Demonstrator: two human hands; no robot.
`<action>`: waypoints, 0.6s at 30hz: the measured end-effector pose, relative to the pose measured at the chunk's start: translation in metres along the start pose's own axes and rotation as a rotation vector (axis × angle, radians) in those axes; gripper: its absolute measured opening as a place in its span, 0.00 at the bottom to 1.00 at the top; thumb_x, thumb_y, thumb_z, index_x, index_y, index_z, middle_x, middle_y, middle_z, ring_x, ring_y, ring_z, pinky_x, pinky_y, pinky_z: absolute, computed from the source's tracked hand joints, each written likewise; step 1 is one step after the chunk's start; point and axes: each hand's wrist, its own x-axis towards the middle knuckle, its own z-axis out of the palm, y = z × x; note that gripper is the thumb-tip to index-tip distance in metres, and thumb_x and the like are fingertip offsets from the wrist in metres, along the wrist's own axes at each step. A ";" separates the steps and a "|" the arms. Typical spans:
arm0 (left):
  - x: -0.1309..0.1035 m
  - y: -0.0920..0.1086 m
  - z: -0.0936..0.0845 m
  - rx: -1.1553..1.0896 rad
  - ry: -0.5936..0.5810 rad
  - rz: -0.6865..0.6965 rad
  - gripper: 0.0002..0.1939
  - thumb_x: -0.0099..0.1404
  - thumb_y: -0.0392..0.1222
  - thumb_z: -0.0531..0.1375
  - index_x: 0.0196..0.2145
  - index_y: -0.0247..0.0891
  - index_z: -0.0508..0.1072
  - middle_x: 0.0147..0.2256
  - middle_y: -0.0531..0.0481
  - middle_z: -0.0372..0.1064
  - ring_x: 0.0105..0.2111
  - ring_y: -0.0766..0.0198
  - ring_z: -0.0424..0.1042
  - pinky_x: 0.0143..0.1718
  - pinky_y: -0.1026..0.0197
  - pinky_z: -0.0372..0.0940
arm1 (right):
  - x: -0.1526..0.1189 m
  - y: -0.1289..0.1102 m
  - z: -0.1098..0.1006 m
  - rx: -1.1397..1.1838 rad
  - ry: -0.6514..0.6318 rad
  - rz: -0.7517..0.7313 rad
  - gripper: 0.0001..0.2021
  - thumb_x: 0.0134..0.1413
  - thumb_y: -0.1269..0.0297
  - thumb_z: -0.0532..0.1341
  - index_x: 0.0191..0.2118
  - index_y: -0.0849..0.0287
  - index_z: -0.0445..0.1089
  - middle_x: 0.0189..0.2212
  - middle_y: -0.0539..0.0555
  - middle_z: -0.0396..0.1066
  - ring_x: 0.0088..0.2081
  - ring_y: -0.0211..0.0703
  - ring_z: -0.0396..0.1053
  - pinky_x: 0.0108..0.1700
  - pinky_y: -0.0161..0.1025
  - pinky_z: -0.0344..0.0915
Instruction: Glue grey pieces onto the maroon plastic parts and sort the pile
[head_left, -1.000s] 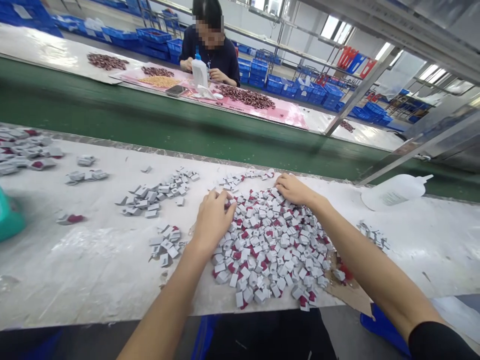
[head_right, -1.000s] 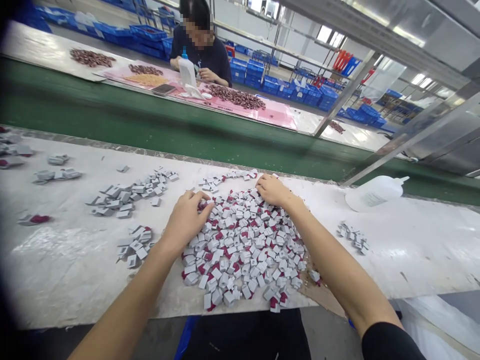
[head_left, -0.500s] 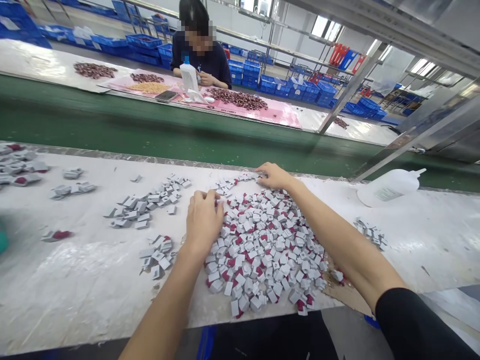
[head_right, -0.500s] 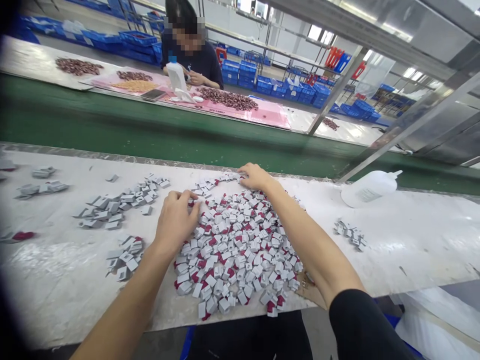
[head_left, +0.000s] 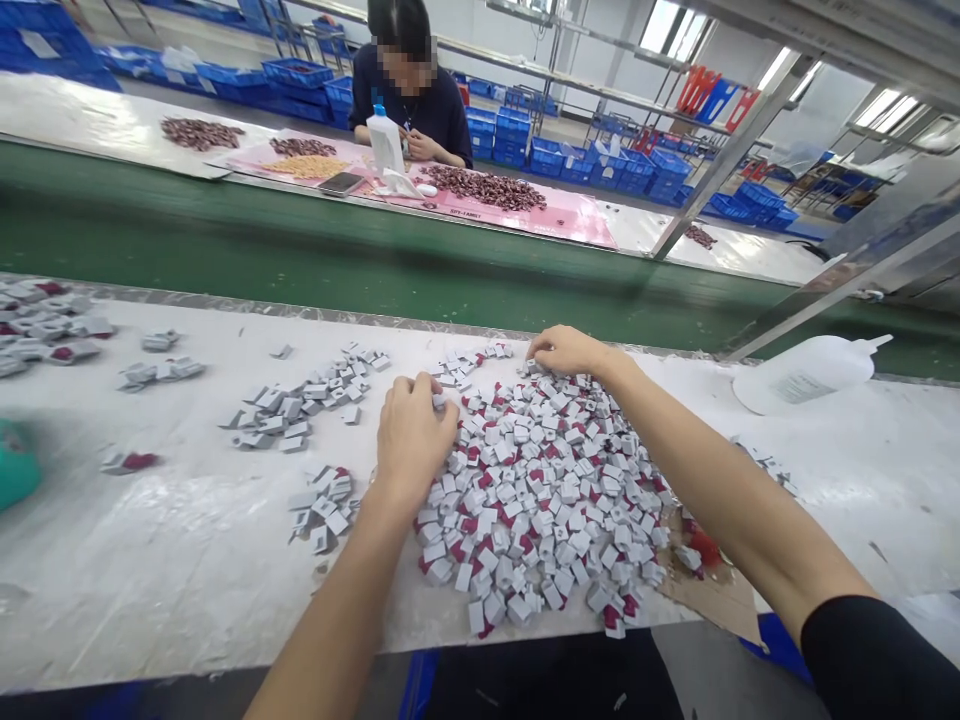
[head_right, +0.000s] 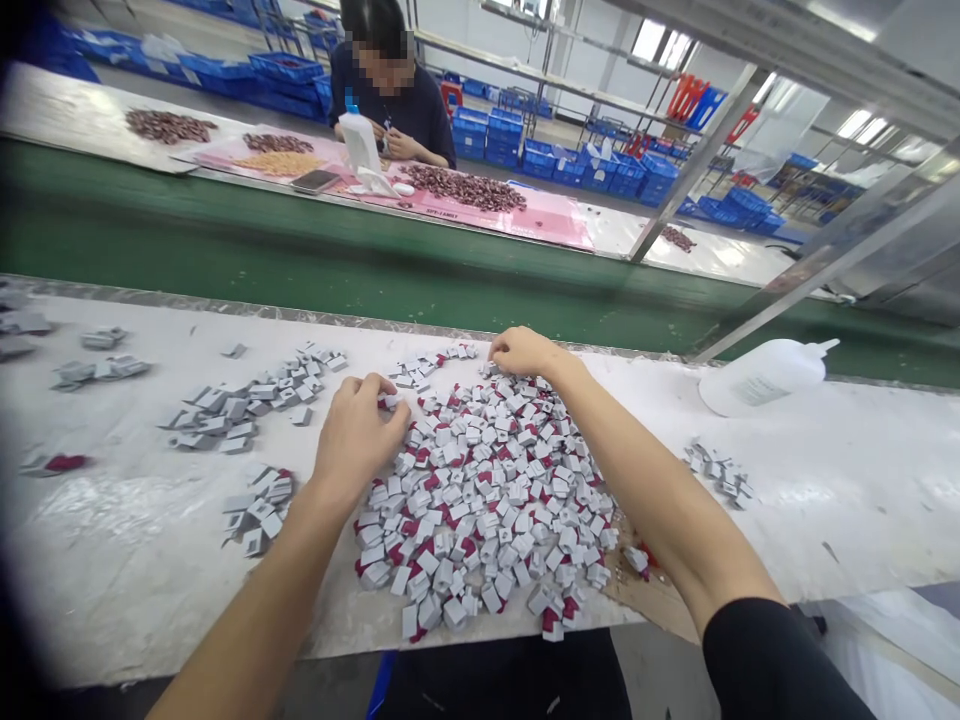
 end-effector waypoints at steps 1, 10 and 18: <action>-0.002 0.001 -0.001 -0.011 -0.008 0.003 0.10 0.72 0.40 0.55 0.49 0.40 0.71 0.52 0.35 0.70 0.54 0.41 0.74 0.57 0.42 0.72 | 0.006 -0.004 0.004 -0.001 0.027 0.002 0.11 0.64 0.71 0.62 0.40 0.58 0.85 0.44 0.59 0.85 0.45 0.51 0.80 0.48 0.40 0.73; -0.023 0.007 0.000 -0.098 -0.197 0.155 0.07 0.74 0.41 0.54 0.46 0.43 0.71 0.52 0.42 0.78 0.56 0.45 0.73 0.59 0.44 0.69 | 0.023 -0.027 0.034 0.024 0.052 -0.088 0.13 0.59 0.71 0.68 0.49 0.60 0.81 0.50 0.59 0.83 0.50 0.51 0.79 0.53 0.41 0.73; -0.020 0.007 -0.004 -0.066 -0.197 0.160 0.10 0.73 0.38 0.53 0.44 0.43 0.74 0.50 0.43 0.80 0.54 0.45 0.76 0.59 0.42 0.69 | 0.022 -0.033 0.038 0.029 0.122 -0.138 0.20 0.66 0.71 0.63 0.61 0.63 0.78 0.61 0.65 0.77 0.61 0.55 0.75 0.65 0.46 0.69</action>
